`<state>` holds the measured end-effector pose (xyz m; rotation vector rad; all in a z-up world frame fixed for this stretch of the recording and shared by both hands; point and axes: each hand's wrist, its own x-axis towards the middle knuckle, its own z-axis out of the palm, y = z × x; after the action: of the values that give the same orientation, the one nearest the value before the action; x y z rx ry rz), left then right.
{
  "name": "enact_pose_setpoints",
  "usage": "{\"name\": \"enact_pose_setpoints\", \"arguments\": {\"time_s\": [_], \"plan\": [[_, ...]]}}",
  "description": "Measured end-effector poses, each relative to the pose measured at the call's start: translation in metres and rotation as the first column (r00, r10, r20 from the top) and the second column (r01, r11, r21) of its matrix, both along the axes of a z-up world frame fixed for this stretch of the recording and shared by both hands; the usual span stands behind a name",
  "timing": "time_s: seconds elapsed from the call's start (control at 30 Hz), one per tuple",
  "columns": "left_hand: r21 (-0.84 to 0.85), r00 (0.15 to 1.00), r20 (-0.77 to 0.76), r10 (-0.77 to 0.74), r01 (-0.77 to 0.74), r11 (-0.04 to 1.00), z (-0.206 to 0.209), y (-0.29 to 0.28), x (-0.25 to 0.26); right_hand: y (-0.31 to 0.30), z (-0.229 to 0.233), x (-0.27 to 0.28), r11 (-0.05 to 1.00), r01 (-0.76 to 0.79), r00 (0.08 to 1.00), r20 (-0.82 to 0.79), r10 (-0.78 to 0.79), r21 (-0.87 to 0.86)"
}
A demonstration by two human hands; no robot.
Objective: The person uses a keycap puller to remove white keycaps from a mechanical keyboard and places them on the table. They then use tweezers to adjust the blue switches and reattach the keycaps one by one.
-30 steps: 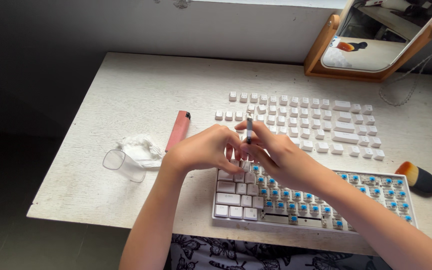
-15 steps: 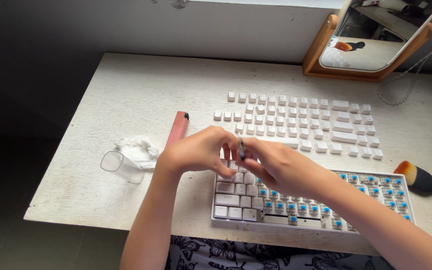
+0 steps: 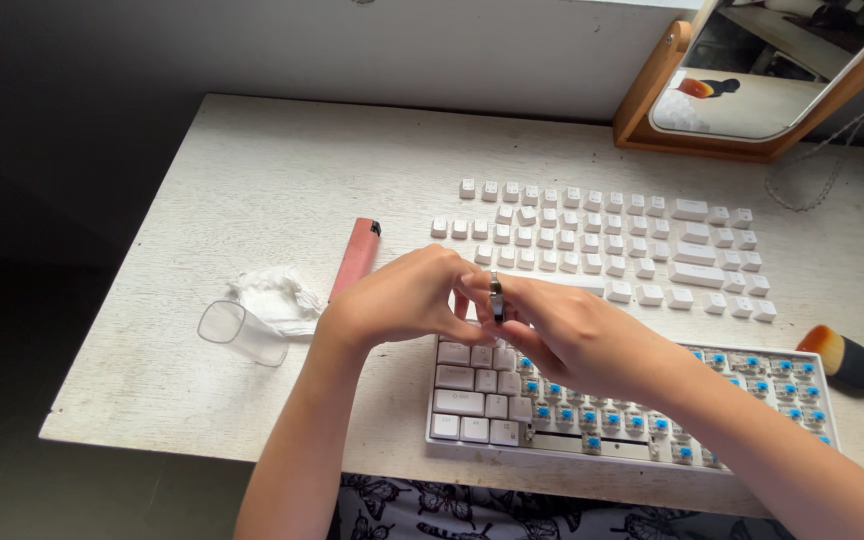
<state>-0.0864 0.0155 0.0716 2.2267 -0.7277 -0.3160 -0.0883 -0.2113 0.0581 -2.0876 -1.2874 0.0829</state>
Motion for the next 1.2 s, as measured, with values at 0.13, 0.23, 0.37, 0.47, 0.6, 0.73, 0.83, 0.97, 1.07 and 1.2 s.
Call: {"name": "enact_pose_setpoints", "arguments": {"time_s": [0.13, 0.23, 0.37, 0.47, 0.6, 0.73, 0.83, 0.97, 1.07, 1.2], "plan": [[0.073, 0.999, 0.032, 0.033, -0.036, 0.997, 0.004, 0.001, -0.002, 0.005, -0.004, 0.001, 0.998, -0.017, 0.997, 0.081, 0.011, 0.068], [0.061, 0.999, -0.019, 0.042, -0.040, 0.997, 0.005, 0.002, -0.002, 0.004, -0.011, 0.001, 0.994, 0.001, 0.999, 0.034, -0.005, 0.106], [0.007, 0.999, -0.027, 0.023, -0.023, 1.000, 0.002, 0.002, -0.001, 0.002, -0.011, 0.000, 0.984, -0.001, 0.999, 0.041, -0.007, 0.176], [0.003, 1.000, -0.008, -0.007, 0.007, 1.000, -0.004, -0.004, 0.001, 0.000, -0.007, -0.002, 0.988, -0.002, 1.000, -0.006, 0.003, 0.153], [-0.065, 0.999, 0.026, -0.025, 0.026, 0.998, -0.009, -0.005, 0.001, 0.000, -0.001, -0.004, 0.991, 0.004, 0.998, -0.056, 0.004, 0.137], [-0.069, 0.999, 0.008, -0.045, 0.046, 0.997, -0.010, -0.003, 0.003, 0.002, -0.002, -0.004, 0.992, 0.017, 0.999, -0.038, -0.013, 0.127], [-0.080, 0.998, 0.021, -0.055, 0.056, 0.995, -0.007, -0.002, 0.002, 0.002, -0.004, -0.006, 0.991, 0.022, 1.000, -0.004, -0.021, 0.132], [-0.035, 0.999, 0.018, -0.031, 0.032, 0.999, -0.006, -0.005, 0.002, 0.001, -0.006, -0.004, 0.987, 0.006, 0.999, 0.051, -0.014, 0.158], [-0.042, 1.000, 0.010, -0.007, 0.007, 0.999, -0.007, -0.008, 0.002, 0.002, -0.008, -0.001, 0.985, 0.036, 0.999, 0.001, -0.036, 0.171], [-0.038, 1.000, -0.025, 0.004, -0.004, 0.999, -0.008, -0.009, 0.002, 0.005, -0.008, 0.001, 0.978, 0.162, 0.971, -0.197, -0.134, 0.133]]}}
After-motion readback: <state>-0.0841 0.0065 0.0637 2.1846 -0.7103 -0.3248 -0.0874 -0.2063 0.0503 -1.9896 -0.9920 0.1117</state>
